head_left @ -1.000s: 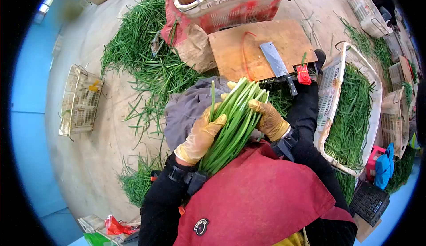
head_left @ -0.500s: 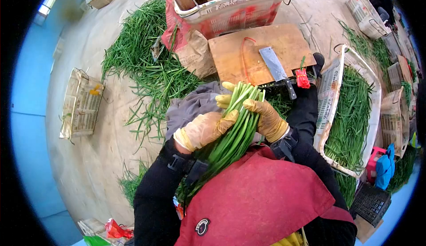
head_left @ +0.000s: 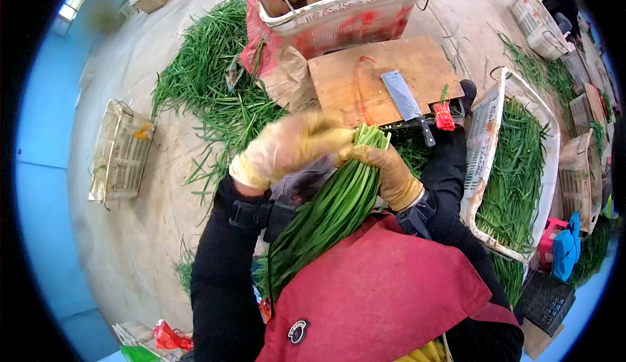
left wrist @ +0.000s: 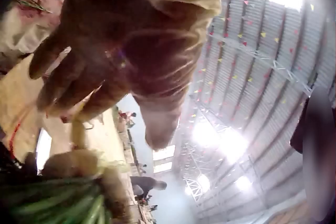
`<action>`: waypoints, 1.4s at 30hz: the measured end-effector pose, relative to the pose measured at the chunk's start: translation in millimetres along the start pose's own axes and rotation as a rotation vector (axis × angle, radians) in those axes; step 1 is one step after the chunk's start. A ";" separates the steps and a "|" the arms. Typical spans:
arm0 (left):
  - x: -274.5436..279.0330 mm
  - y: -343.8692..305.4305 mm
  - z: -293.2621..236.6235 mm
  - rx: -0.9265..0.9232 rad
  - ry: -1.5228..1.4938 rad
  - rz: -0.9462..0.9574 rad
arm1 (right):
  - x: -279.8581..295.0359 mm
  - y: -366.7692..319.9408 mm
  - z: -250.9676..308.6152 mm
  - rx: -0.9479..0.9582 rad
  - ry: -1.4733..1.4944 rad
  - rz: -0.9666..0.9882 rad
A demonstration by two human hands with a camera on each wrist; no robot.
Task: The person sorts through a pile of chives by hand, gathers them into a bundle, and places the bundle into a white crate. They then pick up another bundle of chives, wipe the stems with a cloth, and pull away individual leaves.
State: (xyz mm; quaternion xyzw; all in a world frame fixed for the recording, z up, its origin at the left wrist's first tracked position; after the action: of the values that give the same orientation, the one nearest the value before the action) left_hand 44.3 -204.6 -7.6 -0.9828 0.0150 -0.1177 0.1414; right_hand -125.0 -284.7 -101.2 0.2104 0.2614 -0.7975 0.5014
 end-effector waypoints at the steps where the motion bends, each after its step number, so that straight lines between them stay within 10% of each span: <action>1: 4.6 9.6 -4.2 -0.234 0.208 -0.065 | -4.3 -0.2 1.8 -0.008 -0.035 -0.009; 4: -29.1 30.9 -42.0 -0.494 0.745 -0.080 | -10.3 1.8 -3.4 0.144 -0.002 0.045; 5: -48.9 36.2 -42.1 -0.272 0.812 0.096 | 1.2 5.8 -21.4 0.241 0.115 -0.035; 13: -37.1 13.4 -42.9 -0.672 0.344 0.096 | 4.1 -27.8 45.1 0.384 0.050 -0.207; 17: -50.5 -30.9 -7.7 -0.374 0.410 0.241 | 83.8 -67.5 95.5 0.729 -0.031 -0.522; 23: -10.3 -72.7 70.4 -0.284 0.541 0.002 | 157.7 -158.8 136.4 0.929 0.048 -0.492; 34: -7.9 -82.4 35.2 -0.276 -0.060 -0.410 | 167.6 -200.5 144.3 1.046 -0.039 -0.753; 42: -89.2 -9.5 -53.7 -0.900 0.387 -0.321 | 66.0 -138.3 134.0 1.021 -0.424 -0.655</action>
State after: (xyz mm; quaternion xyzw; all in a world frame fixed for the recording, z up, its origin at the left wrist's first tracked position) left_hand -55.1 -204.6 24.9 -0.8966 -0.0610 -0.2994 -0.3207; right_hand -287.7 -364.5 -8.3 0.1696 -0.2054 -0.9577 0.1091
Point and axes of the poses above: each hand's wrist, its own y-axis towards the middle knuckle, its own x-axis out of the back of the hand, z = x × y, the point moved 2 cm from there along y, towards the middle knuckle, and after that the axes turned 6 degrees about -y, right-handed, at the moved point
